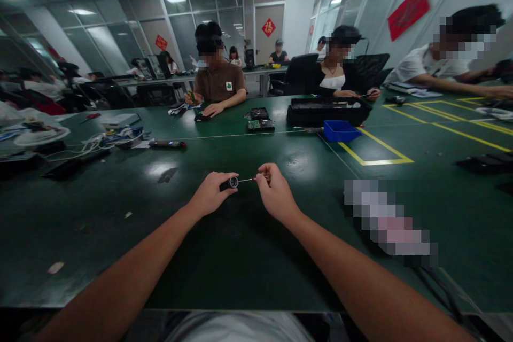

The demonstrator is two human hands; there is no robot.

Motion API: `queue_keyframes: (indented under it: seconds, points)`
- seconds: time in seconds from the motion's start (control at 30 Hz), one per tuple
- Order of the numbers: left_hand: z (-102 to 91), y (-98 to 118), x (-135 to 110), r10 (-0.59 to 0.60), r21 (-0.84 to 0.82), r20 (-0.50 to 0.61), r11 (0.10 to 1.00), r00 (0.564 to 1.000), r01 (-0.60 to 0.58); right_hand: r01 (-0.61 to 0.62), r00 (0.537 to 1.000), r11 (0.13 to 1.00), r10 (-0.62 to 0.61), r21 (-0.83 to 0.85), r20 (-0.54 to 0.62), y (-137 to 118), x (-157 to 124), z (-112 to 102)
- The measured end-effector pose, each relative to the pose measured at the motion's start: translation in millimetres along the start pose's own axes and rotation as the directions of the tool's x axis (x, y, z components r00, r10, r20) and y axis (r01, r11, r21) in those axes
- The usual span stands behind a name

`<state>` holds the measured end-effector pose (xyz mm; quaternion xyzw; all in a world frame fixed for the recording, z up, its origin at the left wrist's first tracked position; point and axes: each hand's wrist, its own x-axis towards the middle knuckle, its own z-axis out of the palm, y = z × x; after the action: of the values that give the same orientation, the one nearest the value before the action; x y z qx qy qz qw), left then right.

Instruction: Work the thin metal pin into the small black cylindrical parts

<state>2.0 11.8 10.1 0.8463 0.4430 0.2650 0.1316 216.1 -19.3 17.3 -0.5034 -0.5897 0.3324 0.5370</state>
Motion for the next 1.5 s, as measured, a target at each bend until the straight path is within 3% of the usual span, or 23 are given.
queue_keyframes:
  seconds: [0.1, 0.17, 0.23, 0.43, 0.77, 0.9, 1.17, 1.4, 1.5]
  points:
    - [-4.2, 2.5, 0.5, 0.002, 0.009, -0.039, 1.0, 0.999, -0.002, -0.082, 0.996, 0.977, 0.085, 0.195, -0.005, 2.4, 4.5, 1.2]
    - [-7.8, 2.0, 1.4, 0.036, 0.033, -0.071, 0.999, 0.997, -0.034, -0.186, 0.981, 0.904, 0.191, 0.385, 0.025, 4.8, 8.4, 0.1]
    - [-10.2, -1.4, 2.6, 0.032, 0.074, -0.055, 0.997, 0.998, -0.028, -0.28, 0.958, 0.843, 0.279, 0.459, 0.072, 8.7, 11.9, -1.8]
    - [-5.7, -16.3, 4.1, -0.135, 0.109, 0.084, 0.986, 0.987, 0.126, -0.262, 0.956, 0.902, 0.291, 0.342, -0.035, 21.9, 13.7, -0.1]
    - [-17.0, -5.0, 9.5, -0.22, -0.122, -0.06, 0.97, 0.974, 0.211, -0.194, 0.964, 0.923, 0.242, 0.332, -0.109, 13.2, 11.6, -3.0]
    - [-24.4, -4.0, 16.9, -0.286, -0.155, -0.054, 0.949, 0.957, 0.275, -0.18, 0.972, 0.931, 0.218, 0.317, -0.091, 12.1, 9.7, -2.5]
    - [-25.3, -1.3, 39.1, -0.201, -0.022, 0.093, 0.979, 0.975, 0.204, -0.155, 0.977, 0.942, 0.19, 0.296, -0.093, 4.5, 7.8, -4.0]
    - [-7.3, -12.2, 46.9, -0.284, 0.239, 0.236, 0.944, 0.929, 0.228, -0.149, 0.979, 0.943, 0.183, 0.297, -0.088, 1.9, 7.4, -4.2]
    - [-1.2, -13.8, 47.9, -0.283, 0.259, 0.25, 0.941, 0.926, 0.217, -0.15, 0.979, 0.941, 0.184, 0.303, -0.085, 1.2, 7.3, -4.4]
